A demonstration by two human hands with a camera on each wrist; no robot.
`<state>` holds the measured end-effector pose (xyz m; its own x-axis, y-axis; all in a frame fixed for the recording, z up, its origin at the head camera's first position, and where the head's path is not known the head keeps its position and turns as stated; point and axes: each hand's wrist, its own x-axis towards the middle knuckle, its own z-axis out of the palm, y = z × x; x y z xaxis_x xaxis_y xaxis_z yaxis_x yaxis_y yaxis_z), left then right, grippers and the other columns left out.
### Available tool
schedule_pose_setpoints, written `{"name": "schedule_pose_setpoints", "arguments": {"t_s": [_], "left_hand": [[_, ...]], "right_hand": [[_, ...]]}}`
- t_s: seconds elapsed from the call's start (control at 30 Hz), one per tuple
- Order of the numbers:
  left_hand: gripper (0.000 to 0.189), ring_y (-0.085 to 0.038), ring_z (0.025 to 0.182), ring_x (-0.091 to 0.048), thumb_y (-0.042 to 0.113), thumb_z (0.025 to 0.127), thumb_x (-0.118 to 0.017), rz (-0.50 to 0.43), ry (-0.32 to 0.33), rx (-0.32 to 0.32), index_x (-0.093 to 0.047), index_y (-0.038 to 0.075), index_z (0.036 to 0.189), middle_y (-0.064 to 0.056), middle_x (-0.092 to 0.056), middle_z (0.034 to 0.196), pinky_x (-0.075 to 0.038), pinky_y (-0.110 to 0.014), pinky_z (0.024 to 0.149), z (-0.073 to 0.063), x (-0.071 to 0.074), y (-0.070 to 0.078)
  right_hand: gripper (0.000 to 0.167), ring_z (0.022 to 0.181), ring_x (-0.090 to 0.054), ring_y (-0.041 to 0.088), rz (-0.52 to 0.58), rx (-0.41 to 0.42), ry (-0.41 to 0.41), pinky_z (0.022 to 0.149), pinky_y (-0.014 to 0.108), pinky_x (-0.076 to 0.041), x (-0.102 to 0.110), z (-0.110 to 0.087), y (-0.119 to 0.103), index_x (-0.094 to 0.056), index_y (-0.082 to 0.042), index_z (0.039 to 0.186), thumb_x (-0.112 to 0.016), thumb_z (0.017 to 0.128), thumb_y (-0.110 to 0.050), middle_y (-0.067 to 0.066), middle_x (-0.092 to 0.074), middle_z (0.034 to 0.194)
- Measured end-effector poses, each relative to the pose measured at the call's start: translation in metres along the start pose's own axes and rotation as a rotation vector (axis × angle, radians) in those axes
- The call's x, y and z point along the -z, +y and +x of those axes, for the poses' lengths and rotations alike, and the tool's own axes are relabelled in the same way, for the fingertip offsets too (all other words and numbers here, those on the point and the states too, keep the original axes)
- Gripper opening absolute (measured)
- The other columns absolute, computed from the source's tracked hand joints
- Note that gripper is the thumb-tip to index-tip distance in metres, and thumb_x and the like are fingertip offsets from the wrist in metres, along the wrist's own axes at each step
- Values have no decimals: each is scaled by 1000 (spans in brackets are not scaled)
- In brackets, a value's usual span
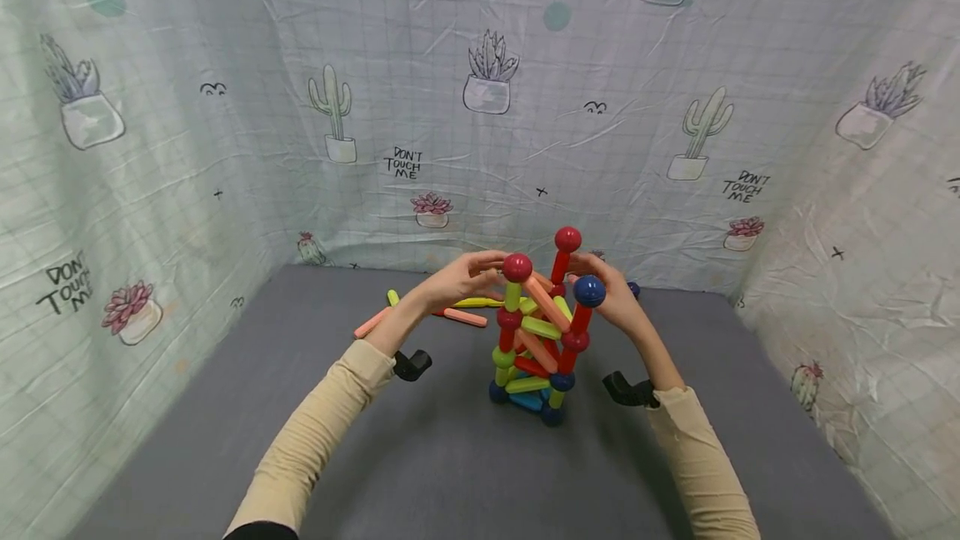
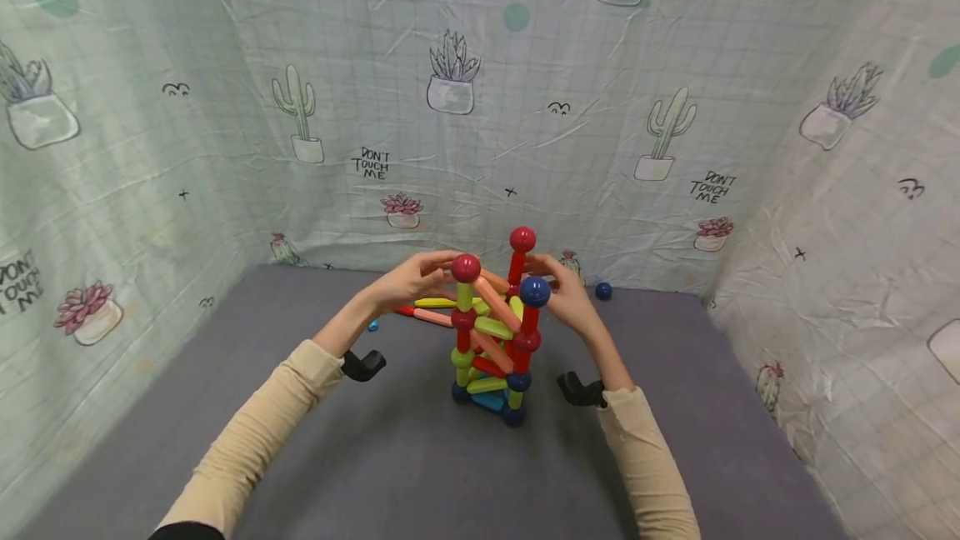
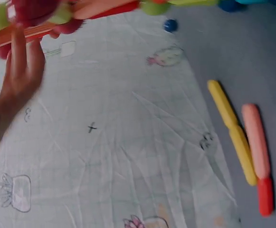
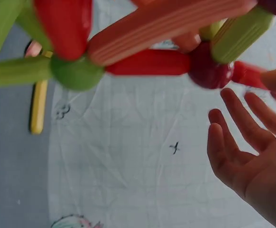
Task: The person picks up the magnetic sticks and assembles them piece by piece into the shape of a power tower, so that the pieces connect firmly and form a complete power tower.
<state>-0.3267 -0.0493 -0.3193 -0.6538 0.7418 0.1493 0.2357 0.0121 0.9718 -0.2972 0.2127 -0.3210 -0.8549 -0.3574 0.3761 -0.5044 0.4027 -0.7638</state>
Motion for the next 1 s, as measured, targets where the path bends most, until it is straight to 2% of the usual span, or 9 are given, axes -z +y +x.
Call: {"name": "schedule_pose_setpoints", "arguments": {"t_s": [0.23, 0.5, 0.57, 0.67, 0.73, 0.8, 0.87, 0.97, 1.0], "left_hand": [[34, -26, 93, -60, 14, 78, -67, 347, 173, 11, -59, 5, 110, -16, -60, 110, -51, -28, 74, -20, -26, -18], [28, -29, 90, -62, 13, 78, -67, 389, 281, 39, -63, 1, 103, -18, -64, 101, -50, -33, 76, -21, -16, -9], [27, -31, 90, -62, 15, 79, -66, 389, 292, 48, -63, 1, 103, -19, -65, 101, -49, -36, 79, -14, -8, -17], [26, -24, 87, -64, 22, 82, -63, 397, 277, -28, -65, 5, 102, -13, -67, 97, -49, -35, 79, -4, 2, -35], [27, -17, 85, -64, 29, 83, -62, 387, 236, -127, -66, 12, 103, -5, -68, 96, -50, -32, 75, 14, 19, -64], [26, -14, 84, -63, 30, 83, -62, 390, 232, -122, -66, 15, 104, -1, -68, 96, -49, -30, 74, 32, 30, -84], [19, -18, 75, -60, 23, 83, -62, 389, 259, -53, -65, 10, 97, -6, -65, 85, -47, -31, 68, 53, 39, -101], [6, -22, 62, -50, 11, 83, -61, 430, 294, 61, -61, 5, 83, -10, -55, 70, -42, -33, 62, 63, 37, -99], [7, -21, 59, -48, 10, 84, -58, 453, 285, 47, -60, 4, 80, -10, -53, 67, -40, -32, 60, 59, 35, -94]], "right_hand": [[34, 103, -54, 39, -83, -27, -149, 85, 51, -45, -1, 1, 30, -48, 6, 120, -51, 90, -8, 27, -55, 115], [35, 98, -56, 31, -55, 7, -135, 81, 37, -48, 8, -9, 46, -50, 2, 121, -54, 87, -9, 23, -55, 114], [33, 93, -58, 24, -33, 24, -137, 78, 30, -49, 11, -17, 47, -52, 1, 119, -54, 87, -7, 21, -58, 111], [30, 88, -59, 14, -2, 56, -138, 76, 23, -48, 13, -29, 44, -54, 0, 116, -56, 86, -4, 19, -59, 106], [30, 86, -59, 12, 0, 88, -128, 75, 22, -48, 12, -37, 36, -54, 1, 114, -56, 84, -1, 20, -59, 103], [27, 84, -57, 9, -24, 113, -115, 74, 23, -48, 10, -43, 25, -55, 2, 110, -58, 83, 1, 18, -60, 97], [23, 82, -57, 10, -66, 137, -101, 73, 24, -47, 7, -48, 13, -56, 3, 104, -59, 81, 3, 16, -60, 91], [21, 81, -57, 14, -141, 162, -84, 73, 24, -46, 3, -53, -1, -56, 3, 98, -62, 78, 5, 14, -61, 87], [22, 81, -57, 15, -162, 166, -80, 72, 24, -46, 2, -54, -4, -56, 2, 98, -62, 77, 5, 13, -61, 87]]}}
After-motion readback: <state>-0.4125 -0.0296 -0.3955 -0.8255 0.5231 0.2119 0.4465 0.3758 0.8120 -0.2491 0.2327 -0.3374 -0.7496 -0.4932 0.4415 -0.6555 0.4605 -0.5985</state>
